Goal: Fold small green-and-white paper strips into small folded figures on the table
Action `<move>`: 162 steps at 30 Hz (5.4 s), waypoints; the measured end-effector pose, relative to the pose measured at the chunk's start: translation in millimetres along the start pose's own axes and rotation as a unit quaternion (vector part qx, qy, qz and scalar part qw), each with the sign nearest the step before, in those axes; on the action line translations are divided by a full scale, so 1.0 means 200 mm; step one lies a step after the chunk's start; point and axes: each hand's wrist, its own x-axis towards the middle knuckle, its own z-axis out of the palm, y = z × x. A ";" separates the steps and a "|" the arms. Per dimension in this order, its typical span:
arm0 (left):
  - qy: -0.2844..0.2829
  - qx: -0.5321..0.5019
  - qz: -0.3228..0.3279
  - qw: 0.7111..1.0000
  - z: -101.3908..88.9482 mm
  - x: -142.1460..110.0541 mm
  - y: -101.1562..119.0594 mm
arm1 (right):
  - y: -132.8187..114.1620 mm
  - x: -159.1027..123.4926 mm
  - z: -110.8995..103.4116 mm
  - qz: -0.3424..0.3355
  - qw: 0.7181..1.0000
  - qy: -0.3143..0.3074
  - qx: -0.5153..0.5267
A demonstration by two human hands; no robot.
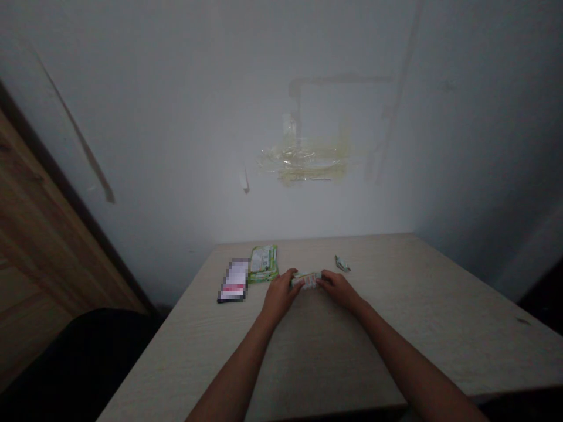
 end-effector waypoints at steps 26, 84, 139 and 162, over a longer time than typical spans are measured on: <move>-0.063 0.068 0.031 0.995 0.03 -0.01 -0.01 | -0.04 -0.02 0.04 -0.119 0.990 0.030 -0.073; -0.024 0.103 0.015 0.994 0.02 -0.02 0.00 | 0.04 0.00 0.06 -0.031 0.995 0.031 -0.088; -0.063 0.089 -0.011 0.994 0.01 -0.02 0.01 | 0.11 0.02 0.05 -0.062 0.992 0.019 -0.107; -0.063 0.088 -0.018 0.994 0.01 -0.02 0.01 | 0.04 0.01 0.06 -0.054 0.986 0.016 -0.158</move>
